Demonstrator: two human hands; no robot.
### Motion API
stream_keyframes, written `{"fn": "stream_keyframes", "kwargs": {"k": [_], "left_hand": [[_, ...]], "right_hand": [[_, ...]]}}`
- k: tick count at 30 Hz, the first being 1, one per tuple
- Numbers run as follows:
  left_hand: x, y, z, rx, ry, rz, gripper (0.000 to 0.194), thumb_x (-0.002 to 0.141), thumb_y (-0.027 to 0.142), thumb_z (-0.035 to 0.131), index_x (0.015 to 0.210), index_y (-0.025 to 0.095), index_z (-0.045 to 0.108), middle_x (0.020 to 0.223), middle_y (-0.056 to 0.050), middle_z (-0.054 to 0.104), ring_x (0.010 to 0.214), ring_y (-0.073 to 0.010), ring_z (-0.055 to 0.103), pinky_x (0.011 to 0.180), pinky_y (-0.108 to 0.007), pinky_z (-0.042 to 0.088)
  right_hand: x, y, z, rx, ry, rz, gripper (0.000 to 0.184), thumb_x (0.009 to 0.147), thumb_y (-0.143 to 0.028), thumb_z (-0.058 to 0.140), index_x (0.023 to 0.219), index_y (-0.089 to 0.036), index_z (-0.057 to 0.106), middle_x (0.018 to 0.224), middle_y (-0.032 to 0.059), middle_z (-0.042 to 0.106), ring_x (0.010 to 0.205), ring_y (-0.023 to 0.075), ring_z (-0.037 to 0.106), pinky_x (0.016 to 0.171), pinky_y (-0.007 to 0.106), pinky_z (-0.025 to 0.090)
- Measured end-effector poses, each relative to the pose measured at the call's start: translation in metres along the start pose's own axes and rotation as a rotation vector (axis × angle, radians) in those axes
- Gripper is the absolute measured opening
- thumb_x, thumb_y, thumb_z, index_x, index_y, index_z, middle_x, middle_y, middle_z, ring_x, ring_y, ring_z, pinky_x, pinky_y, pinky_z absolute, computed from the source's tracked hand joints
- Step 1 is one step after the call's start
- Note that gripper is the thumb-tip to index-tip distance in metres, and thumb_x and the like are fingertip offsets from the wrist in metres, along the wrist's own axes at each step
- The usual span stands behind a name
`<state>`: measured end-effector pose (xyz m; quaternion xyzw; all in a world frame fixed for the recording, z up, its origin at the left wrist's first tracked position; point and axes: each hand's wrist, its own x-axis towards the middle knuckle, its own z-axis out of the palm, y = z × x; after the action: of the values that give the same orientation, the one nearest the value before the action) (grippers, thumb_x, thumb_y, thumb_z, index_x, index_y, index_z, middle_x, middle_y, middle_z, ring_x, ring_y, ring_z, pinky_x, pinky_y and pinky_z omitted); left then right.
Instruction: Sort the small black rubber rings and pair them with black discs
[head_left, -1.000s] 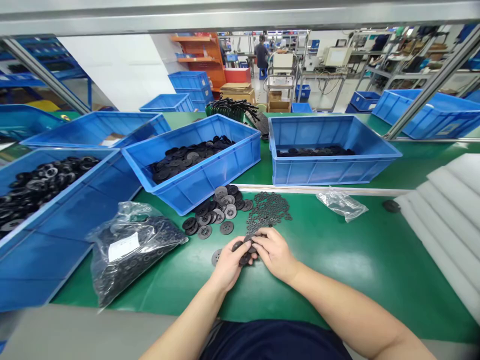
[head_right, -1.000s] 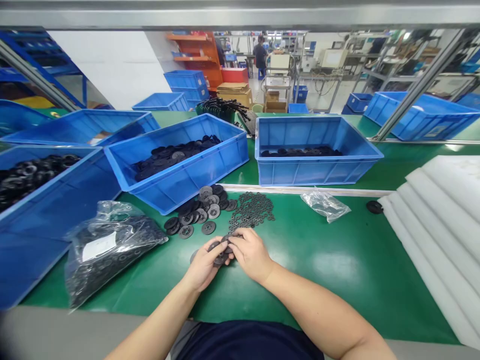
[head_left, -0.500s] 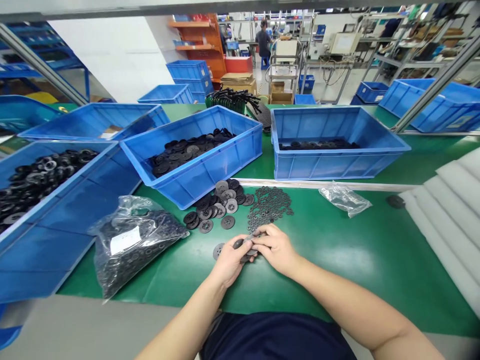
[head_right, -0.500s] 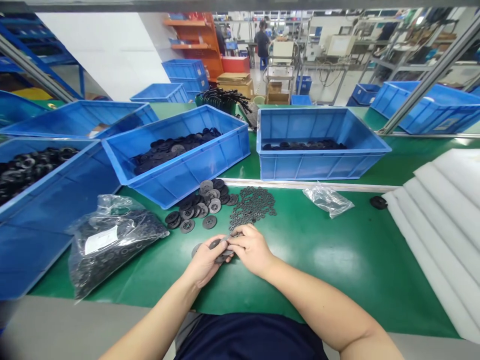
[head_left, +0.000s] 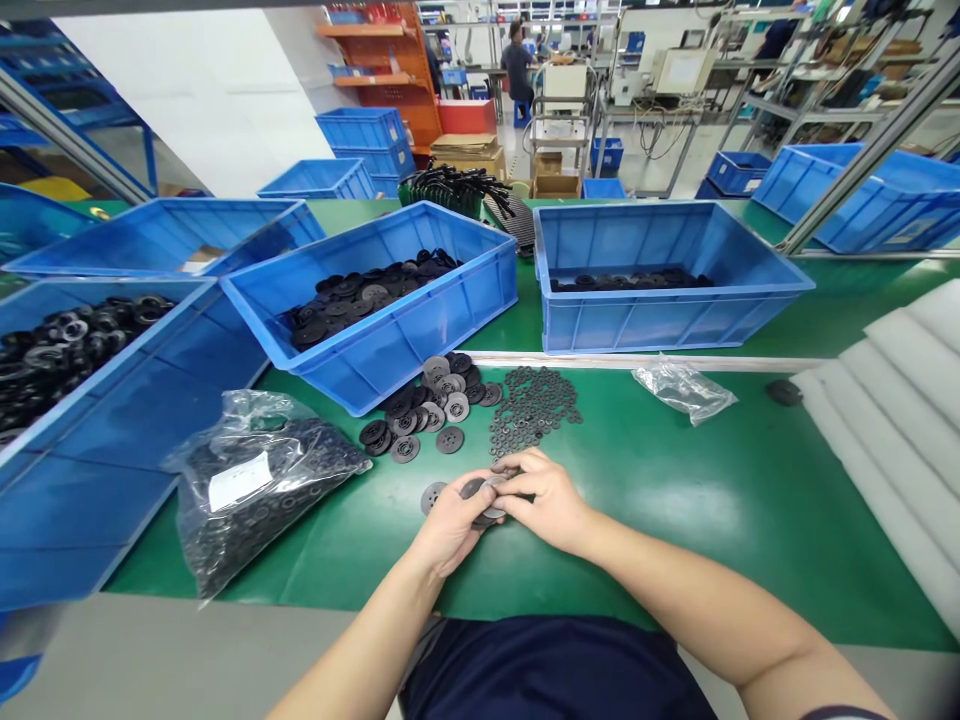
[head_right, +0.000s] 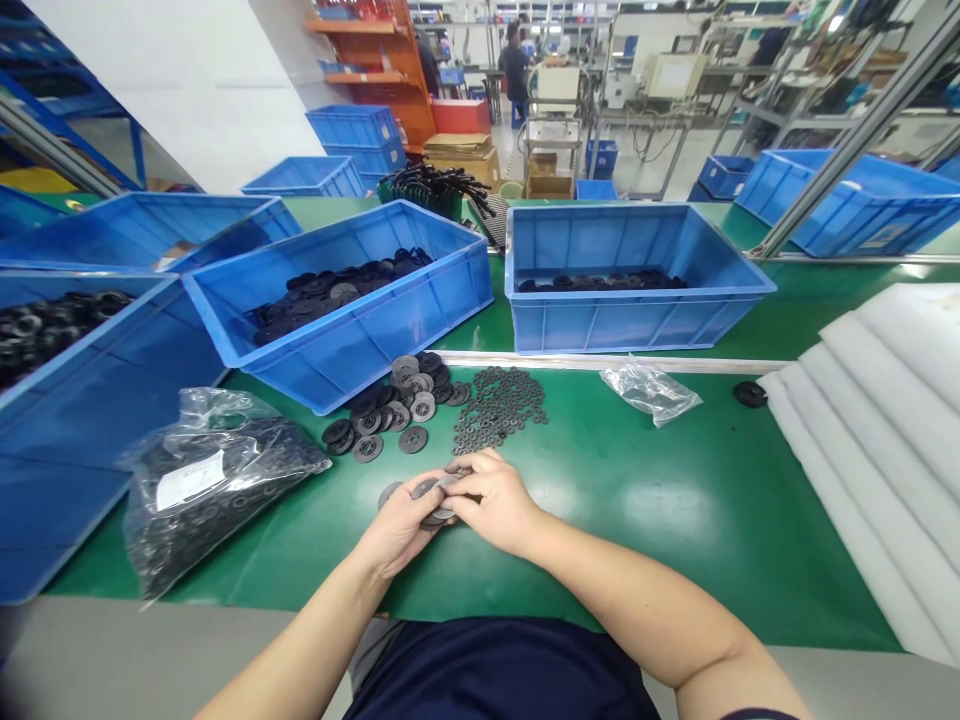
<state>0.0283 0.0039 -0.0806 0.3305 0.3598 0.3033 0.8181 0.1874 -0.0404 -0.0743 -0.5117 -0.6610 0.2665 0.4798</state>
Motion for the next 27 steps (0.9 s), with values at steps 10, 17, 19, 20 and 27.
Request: {"fn": "stream_keyframes", "kwargs": {"k": [10,17,19,20,27], "left_hand": [[-0.012,0.012,-0.002,0.041,-0.034,-0.008,0.035,0.067,0.026,0.080,0.095,0.012,0.065,0.077,-0.006,0.066,0.065,-0.0146,0.061,0.056,-0.024,0.048],[-0.021,0.049,-0.045,0.466,0.377,0.238,0.033,0.070,0.035,0.075,0.094,0.018,0.060,0.084,-0.005,0.067,0.071,-0.0184,0.063,0.059,-0.028,0.047],[-0.022,0.054,-0.059,0.867,0.473,0.329,0.030,0.072,0.039,0.071,0.093,0.019,0.064,0.083,-0.004,0.065,0.074,-0.0197,0.062,0.066,-0.032,0.048],[-0.023,0.054,-0.064,1.066,0.475,0.360,0.031,0.072,0.040,0.071,0.094,0.020,0.065,0.083,-0.004,0.065,0.075,-0.0203,0.062,0.070,-0.033,0.048],[-0.017,0.041,-0.067,1.710,0.236,0.340,0.037,0.075,0.041,0.068,0.105,0.020,0.066,0.088,-0.007,0.058,0.075,-0.0235,0.061,0.072,-0.035,0.049]], "right_hand": [[0.002,-0.007,-0.006,0.246,-0.036,0.269,0.031,0.074,-0.028,0.074,0.105,-0.022,0.072,0.110,0.0078,0.069,0.099,0.0207,0.065,0.082,0.033,0.052],[0.011,0.059,-0.074,-0.594,0.254,0.295,0.024,0.084,-0.028,0.058,0.101,-0.014,0.068,0.092,0.0114,0.064,0.079,0.0214,0.060,0.078,0.036,0.048],[0.010,0.076,-0.083,-0.719,0.186,0.342,0.021,0.084,-0.026,0.057,0.097,-0.013,0.068,0.090,0.0114,0.063,0.081,0.0226,0.059,0.079,0.035,0.047],[0.009,0.080,-0.084,-0.757,0.155,0.358,0.020,0.083,-0.024,0.056,0.095,-0.014,0.068,0.089,0.0112,0.062,0.082,0.0229,0.059,0.078,0.034,0.046],[0.011,0.079,-0.078,-0.802,0.127,0.370,0.016,0.084,-0.021,0.054,0.088,-0.015,0.068,0.085,0.0104,0.062,0.080,0.0229,0.058,0.077,0.033,0.044]]}}
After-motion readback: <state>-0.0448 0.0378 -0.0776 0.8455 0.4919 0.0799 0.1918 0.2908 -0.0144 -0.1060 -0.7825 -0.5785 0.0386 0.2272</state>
